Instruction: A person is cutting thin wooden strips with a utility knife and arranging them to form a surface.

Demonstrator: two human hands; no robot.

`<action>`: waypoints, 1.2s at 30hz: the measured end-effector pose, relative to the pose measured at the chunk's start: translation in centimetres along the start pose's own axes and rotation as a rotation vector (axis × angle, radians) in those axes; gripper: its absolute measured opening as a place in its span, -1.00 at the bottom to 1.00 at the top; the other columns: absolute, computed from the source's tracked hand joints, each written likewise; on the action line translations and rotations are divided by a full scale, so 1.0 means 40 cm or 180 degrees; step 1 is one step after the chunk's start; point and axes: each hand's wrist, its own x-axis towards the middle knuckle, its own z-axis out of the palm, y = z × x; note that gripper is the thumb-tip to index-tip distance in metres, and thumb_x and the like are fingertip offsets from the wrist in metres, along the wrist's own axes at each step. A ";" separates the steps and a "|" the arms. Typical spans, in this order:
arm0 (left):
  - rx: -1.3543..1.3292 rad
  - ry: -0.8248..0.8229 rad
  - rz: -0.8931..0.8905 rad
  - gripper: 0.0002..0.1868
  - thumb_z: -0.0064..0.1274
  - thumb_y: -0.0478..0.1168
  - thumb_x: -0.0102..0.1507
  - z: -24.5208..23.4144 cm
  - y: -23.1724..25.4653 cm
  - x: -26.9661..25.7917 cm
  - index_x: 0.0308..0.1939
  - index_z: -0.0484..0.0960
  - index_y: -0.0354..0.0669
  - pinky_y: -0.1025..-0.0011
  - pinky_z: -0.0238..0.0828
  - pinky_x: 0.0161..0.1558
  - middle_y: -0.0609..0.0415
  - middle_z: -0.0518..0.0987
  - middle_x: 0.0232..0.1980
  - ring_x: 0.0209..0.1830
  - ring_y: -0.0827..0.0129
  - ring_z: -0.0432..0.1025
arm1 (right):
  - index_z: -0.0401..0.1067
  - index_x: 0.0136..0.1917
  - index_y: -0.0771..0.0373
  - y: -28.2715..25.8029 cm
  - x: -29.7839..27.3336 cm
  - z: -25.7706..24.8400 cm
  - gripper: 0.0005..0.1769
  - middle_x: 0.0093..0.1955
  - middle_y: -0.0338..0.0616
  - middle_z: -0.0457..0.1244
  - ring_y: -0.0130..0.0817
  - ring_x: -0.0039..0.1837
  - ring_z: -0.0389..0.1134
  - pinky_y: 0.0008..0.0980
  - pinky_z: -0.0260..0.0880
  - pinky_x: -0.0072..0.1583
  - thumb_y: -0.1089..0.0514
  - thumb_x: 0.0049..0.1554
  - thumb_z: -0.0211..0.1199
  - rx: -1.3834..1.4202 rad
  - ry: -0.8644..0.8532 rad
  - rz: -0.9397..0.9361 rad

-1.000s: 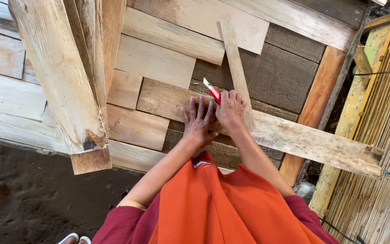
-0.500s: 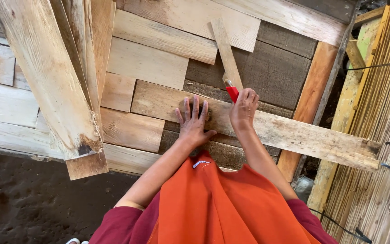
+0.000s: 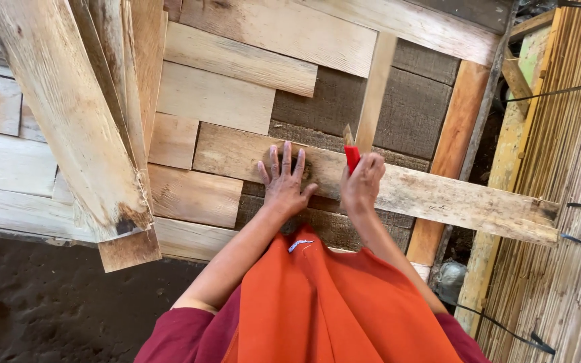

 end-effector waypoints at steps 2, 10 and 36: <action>0.0045 0.0037 -0.0079 -0.06 -0.11 0.25 0.35 0.005 0.005 0.007 0.65 -0.19 0.07 -0.43 -0.61 0.47 -0.09 -0.46 0.69 0.64 -0.25 -0.59 | 0.19 0.16 0.33 0.032 -0.028 0.008 -0.64 0.22 0.09 0.00 0.10 0.28 0.11 -0.04 0.48 0.03 0.24 0.15 0.23 -0.0103 -0.0134 0.0131; 0.0200 0.0108 -0.0198 -0.12 -0.15 0.23 0.36 0.005 0.016 0.004 0.65 -0.14 0.10 -0.46 -0.65 0.44 -0.09 -0.42 0.70 0.64 -0.25 -0.60 | 0.28 0.02 0.31 0.107 -0.012 0.056 -0.64 -0.06 0.09 0.20 0.13 0.00 0.29 0.08 0.39 -0.06 0.23 -0.02 0.33 -0.0506 0.0552 -0.1079; 0.0078 0.0245 -0.0085 -0.09 -0.14 0.37 0.33 0.029 -0.038 0.015 0.65 -0.19 0.35 -0.44 -0.64 0.47 -0.03 -0.43 0.71 0.65 -0.23 -0.56 | 0.35 0.20 0.12 0.002 0.143 0.049 -0.56 0.14 -0.06 0.16 0.33 0.12 0.38 0.23 0.43 0.11 0.05 0.08 0.38 -0.0248 -0.1421 -0.0498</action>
